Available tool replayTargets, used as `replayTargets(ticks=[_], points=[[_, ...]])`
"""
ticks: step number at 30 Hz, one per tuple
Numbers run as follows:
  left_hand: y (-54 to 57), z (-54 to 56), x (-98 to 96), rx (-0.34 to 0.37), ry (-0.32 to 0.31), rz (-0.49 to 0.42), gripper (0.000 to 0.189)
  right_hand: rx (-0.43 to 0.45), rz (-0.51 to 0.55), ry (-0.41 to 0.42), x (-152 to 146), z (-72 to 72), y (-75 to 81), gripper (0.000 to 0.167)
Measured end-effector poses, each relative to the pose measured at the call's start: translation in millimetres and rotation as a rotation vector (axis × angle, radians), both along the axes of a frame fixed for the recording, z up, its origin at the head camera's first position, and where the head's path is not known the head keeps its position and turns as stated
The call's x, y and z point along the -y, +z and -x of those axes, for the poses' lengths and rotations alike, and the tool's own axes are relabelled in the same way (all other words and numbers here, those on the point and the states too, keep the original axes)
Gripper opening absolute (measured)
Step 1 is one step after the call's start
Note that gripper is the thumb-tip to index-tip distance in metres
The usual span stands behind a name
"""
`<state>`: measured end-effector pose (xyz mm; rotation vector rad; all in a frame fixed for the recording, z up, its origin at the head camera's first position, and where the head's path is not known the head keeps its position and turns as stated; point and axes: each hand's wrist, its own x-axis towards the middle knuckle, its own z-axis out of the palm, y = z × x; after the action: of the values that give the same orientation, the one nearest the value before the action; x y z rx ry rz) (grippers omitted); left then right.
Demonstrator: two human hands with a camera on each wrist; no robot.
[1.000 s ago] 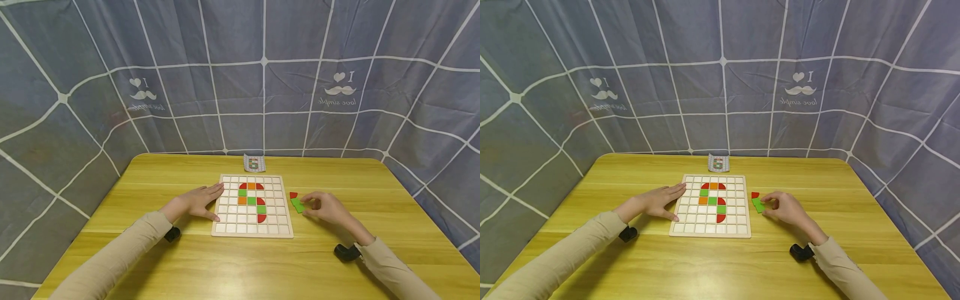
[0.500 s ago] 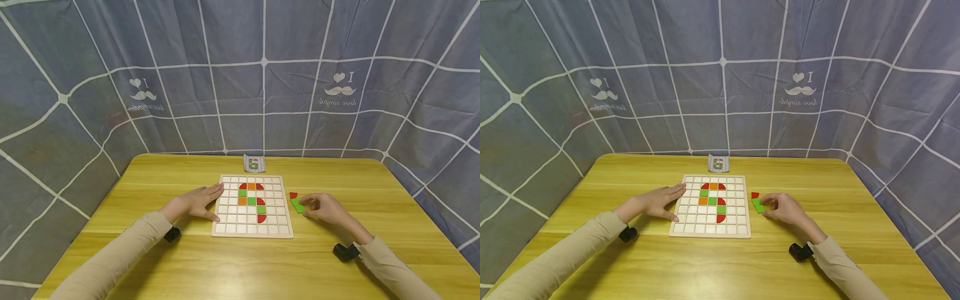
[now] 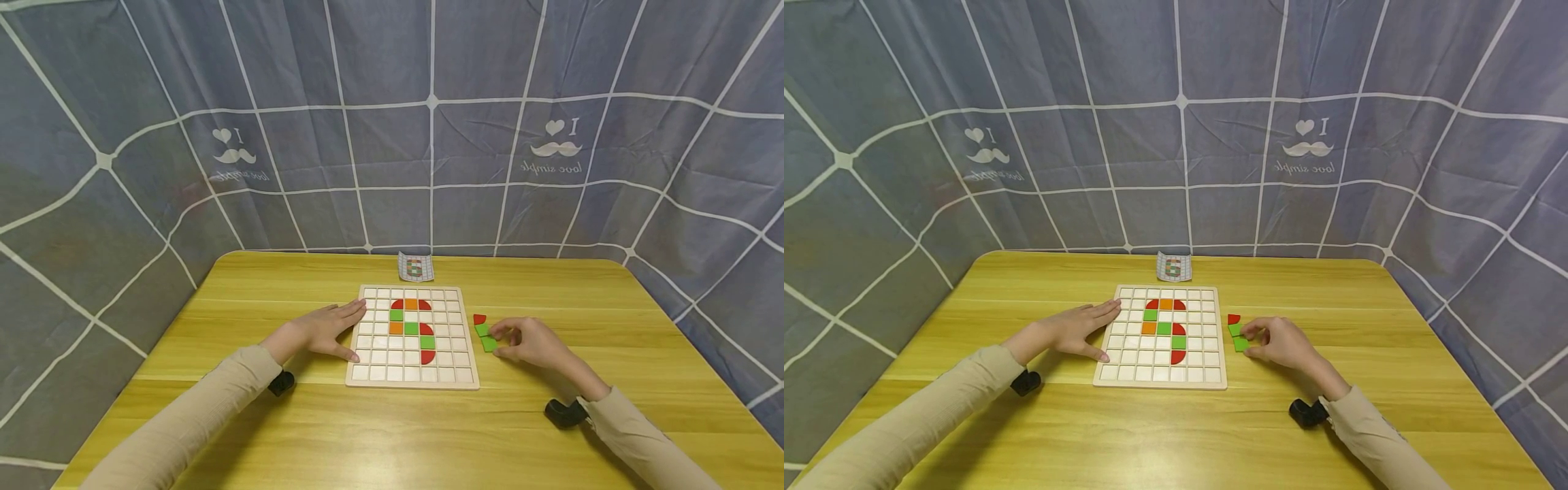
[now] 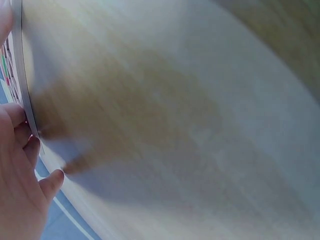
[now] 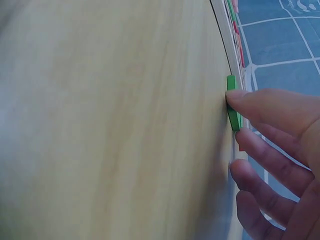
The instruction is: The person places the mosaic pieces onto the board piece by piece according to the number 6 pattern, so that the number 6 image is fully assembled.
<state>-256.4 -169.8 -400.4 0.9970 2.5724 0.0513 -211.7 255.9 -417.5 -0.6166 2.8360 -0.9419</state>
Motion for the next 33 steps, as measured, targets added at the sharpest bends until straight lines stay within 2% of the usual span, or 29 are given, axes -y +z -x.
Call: replayTargets(ticks=[22,33], points=[[0.2,0.3,0.0,0.003,-0.002,0.004,0.103,-0.011,-0.100,0.028,3.7,2.4,1.9,0.025],[2.2,-2.7,-1.2,0.010,0.010,0.006,0.103,-0.091,-0.128,0.045,9.9,-1.2,5.4,0.023]])
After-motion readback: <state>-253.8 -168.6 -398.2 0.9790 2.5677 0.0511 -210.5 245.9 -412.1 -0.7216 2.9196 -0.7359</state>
